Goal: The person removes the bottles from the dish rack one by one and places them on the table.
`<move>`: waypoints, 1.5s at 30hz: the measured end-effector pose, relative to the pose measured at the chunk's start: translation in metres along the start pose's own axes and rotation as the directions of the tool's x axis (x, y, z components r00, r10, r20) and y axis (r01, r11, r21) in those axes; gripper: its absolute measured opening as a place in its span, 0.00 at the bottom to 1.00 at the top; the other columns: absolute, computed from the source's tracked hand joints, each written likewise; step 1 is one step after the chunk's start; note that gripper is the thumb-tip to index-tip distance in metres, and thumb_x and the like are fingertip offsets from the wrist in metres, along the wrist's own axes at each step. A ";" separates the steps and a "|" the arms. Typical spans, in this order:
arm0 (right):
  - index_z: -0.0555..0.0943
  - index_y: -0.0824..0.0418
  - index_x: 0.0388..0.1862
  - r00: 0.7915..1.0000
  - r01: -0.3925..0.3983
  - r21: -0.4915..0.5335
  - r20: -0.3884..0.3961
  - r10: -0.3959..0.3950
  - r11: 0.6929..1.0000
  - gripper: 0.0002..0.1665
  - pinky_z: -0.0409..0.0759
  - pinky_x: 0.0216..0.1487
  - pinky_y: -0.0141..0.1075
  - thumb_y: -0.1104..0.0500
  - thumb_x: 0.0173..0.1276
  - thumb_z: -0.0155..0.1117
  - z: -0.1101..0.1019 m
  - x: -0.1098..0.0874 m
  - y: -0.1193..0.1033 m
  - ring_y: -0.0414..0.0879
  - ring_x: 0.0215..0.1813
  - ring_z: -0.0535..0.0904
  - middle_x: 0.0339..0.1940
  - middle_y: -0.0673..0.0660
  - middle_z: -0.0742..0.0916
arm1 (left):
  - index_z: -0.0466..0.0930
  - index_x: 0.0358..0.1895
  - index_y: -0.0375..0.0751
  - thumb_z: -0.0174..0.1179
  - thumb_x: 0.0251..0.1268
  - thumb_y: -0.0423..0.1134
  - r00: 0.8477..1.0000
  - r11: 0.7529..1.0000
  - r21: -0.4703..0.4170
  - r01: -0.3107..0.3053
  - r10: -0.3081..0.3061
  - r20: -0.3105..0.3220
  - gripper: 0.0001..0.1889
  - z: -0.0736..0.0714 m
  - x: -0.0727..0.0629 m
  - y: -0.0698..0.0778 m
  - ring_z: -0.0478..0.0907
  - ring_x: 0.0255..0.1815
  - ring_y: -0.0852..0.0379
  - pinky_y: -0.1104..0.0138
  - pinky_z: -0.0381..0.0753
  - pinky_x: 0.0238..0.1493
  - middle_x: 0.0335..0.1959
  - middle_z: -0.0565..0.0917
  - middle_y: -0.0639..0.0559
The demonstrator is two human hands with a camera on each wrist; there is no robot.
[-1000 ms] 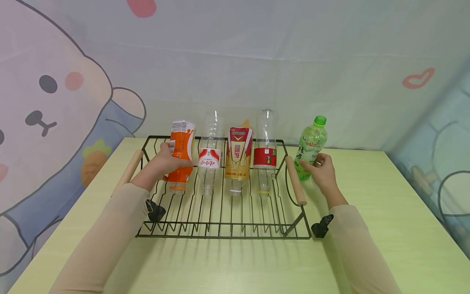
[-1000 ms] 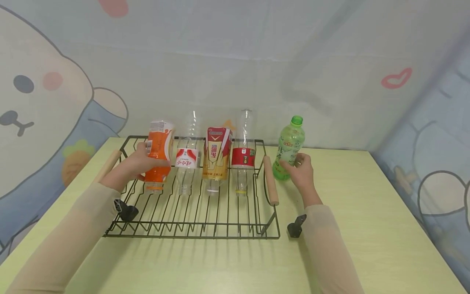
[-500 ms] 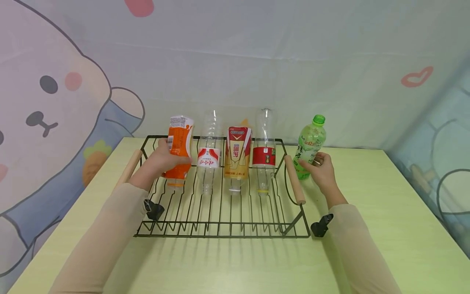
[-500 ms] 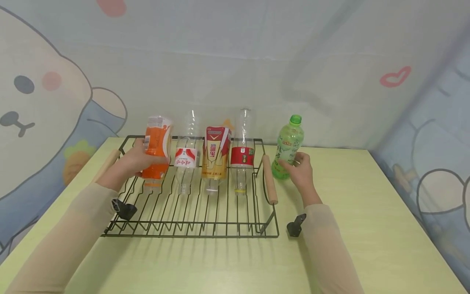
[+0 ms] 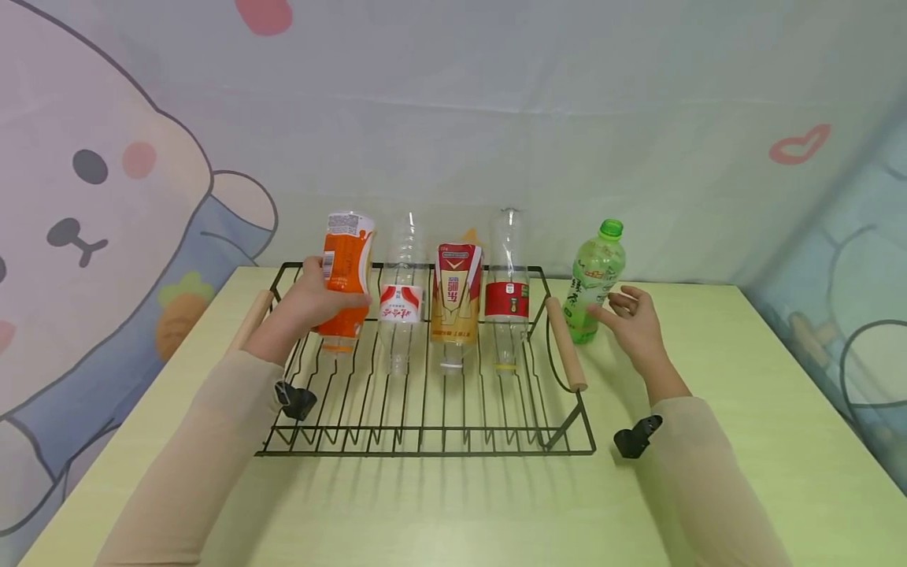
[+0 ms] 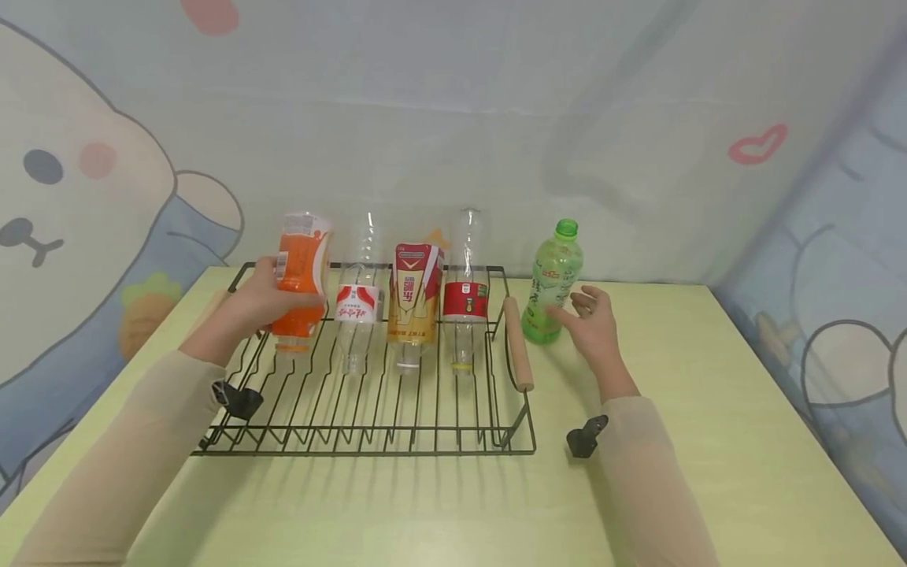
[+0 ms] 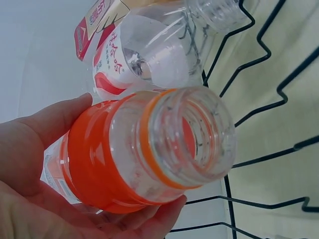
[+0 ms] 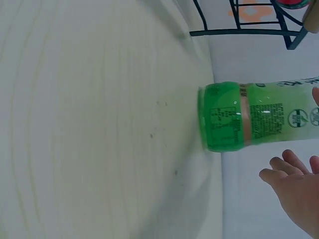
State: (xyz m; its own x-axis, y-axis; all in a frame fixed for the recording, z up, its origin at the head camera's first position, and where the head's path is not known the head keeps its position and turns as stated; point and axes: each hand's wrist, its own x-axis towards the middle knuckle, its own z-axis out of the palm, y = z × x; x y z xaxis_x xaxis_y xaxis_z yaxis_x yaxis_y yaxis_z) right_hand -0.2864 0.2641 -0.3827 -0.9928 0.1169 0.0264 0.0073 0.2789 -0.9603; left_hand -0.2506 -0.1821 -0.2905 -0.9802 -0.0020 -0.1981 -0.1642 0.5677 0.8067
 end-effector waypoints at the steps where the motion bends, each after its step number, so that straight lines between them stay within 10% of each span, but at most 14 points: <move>1: 0.42 0.64 0.77 1.000 0.003 -0.001 -0.002 -0.003 1.000 0.53 0.59 0.73 0.49 0.50 0.68 0.63 -0.002 -0.001 -0.001 0.57 0.77 0.53 0.75 0.66 0.60 | 0.31 0.74 0.38 0.64 0.61 0.45 1.000 1.000 -0.002 -0.005 0.005 0.001 0.52 0.000 0.000 0.001 0.71 0.58 0.36 0.45 0.72 0.60 0.63 0.63 0.31; 26: 0.47 0.64 0.76 0.987 0.161 -0.166 0.031 -0.158 0.973 0.48 0.68 0.68 0.39 0.48 0.69 0.61 -0.044 -0.041 -0.059 0.56 0.75 0.59 0.73 0.65 0.65 | 0.34 0.75 0.41 0.66 0.60 0.45 0.987 0.982 0.100 -0.160 0.158 0.029 0.52 0.001 -0.024 0.040 0.73 0.56 0.38 0.45 0.74 0.57 0.61 0.68 0.35; 45: 0.50 0.63 0.75 0.952 0.304 -0.187 0.098 -0.290 0.934 0.46 0.64 0.67 0.27 0.55 0.67 0.65 -0.040 -0.063 -0.094 0.55 0.74 0.62 0.71 0.63 0.68 | 0.44 0.74 0.45 0.68 0.57 0.42 0.949 0.948 0.145 -0.282 0.252 0.191 0.48 0.015 -0.046 0.068 0.77 0.51 0.43 0.53 0.78 0.51 0.57 0.73 0.41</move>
State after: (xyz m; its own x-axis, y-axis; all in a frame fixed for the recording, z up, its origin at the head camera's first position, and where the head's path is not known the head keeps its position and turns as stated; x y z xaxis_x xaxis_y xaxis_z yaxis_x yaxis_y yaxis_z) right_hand -0.2199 0.2686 -0.2826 -0.9590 -0.0633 0.2763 -0.2725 0.4746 -0.8369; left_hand -0.2148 -0.1310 -0.2349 -0.9500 0.2987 -0.0907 0.1365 0.6586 0.7400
